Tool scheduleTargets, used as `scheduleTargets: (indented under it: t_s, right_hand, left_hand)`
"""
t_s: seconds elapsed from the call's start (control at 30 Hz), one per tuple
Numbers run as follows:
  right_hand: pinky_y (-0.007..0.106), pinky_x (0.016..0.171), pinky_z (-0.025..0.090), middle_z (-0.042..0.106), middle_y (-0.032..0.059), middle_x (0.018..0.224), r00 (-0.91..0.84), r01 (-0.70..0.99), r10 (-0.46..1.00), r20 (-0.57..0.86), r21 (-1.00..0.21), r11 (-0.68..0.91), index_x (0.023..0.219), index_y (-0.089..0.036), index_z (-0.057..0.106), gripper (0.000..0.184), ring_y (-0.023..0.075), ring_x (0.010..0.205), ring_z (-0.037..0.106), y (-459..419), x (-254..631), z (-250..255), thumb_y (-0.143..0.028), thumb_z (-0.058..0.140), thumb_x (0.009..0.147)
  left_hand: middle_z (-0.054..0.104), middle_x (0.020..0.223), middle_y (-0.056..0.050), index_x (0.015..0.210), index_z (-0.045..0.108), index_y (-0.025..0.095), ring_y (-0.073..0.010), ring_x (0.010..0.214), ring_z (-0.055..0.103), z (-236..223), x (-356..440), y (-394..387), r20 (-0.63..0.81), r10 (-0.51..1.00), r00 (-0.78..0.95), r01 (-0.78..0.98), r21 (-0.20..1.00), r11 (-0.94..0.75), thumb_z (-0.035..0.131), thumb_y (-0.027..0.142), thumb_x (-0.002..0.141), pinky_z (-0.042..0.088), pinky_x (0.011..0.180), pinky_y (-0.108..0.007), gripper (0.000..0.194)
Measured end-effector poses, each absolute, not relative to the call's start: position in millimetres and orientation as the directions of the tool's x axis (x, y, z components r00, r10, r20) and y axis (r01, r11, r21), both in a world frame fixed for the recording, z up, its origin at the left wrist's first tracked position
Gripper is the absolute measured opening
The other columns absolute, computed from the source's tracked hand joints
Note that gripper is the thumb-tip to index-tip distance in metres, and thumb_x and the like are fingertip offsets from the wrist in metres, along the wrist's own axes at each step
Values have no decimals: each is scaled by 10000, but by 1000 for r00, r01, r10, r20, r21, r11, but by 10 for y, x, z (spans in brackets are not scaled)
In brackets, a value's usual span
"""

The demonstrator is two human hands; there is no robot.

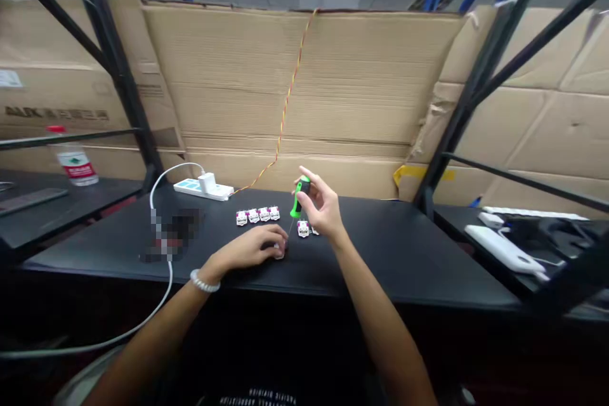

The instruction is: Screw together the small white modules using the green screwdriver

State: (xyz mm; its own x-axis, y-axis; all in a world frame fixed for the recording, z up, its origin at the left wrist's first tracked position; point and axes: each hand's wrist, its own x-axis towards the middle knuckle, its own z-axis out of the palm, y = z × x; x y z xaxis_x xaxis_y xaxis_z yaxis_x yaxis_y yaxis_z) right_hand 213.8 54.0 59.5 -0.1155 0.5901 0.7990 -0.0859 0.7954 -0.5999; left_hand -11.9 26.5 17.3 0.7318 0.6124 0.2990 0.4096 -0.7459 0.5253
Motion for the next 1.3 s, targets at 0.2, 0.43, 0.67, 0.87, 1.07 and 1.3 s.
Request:
scheduleTargets:
  t_s: [0.2,0.43,0.67,0.87,1.07,1.3]
  right_hand:
    - [390,892,658,736,62,1140,-77,-104,579,812,-584,805,1455,-309,666,521,209,933,753,538,2164,621,-445,768,963]
    - [407,864,662,747,92,1146,-3,-30,559,829,-558,829,1474,-272,645,574,237,944,752,545,2282,687,-511,750,963]
    - [409,836,663,749,83,1121,37,-31,532,846,-531,847,1424,-297,679,531,235,913,752,570,2346,702,-515,771,948]
    - [412,854,671,750,94,1151,19,-3,556,831,-556,831,1453,-275,654,571,243,951,761,580,2347,687,-534,755,954]
    - [462,957,674,776,99,1179,-35,-21,602,797,-603,797,1478,-285,631,648,257,998,781,635,2275,624,-529,817,907]
    - [473,977,682,812,90,1146,-59,-74,647,760,-649,757,1388,-271,690,632,259,1001,796,637,2058,498,-534,873,843]
  left_hand:
    - [767,1080,-68,946,774,203,-233,1044,707,188,-110,289,349,588,730,441,416,-795,624,196,1032,513,996,-349,173]
    - [780,1117,-75,909,788,204,-257,1083,702,147,78,215,418,611,672,490,368,-790,691,228,1013,495,1045,-390,145]
    - [784,1050,-89,930,805,187,-275,1045,705,39,166,220,333,748,574,609,437,-662,632,223,1021,529,997,-379,199]
    - [793,1188,-98,1077,807,196,-275,1153,710,106,46,271,317,749,581,596,461,-658,523,272,1085,511,1095,-396,294]
    - [679,1487,-100,1348,736,239,-287,1398,609,195,-266,317,193,652,733,502,494,-710,805,278,923,424,1235,-428,432]
    - [724,1400,-88,1286,774,245,-272,1317,659,183,-320,388,186,625,758,460,528,-714,821,197,905,468,1183,-410,387]
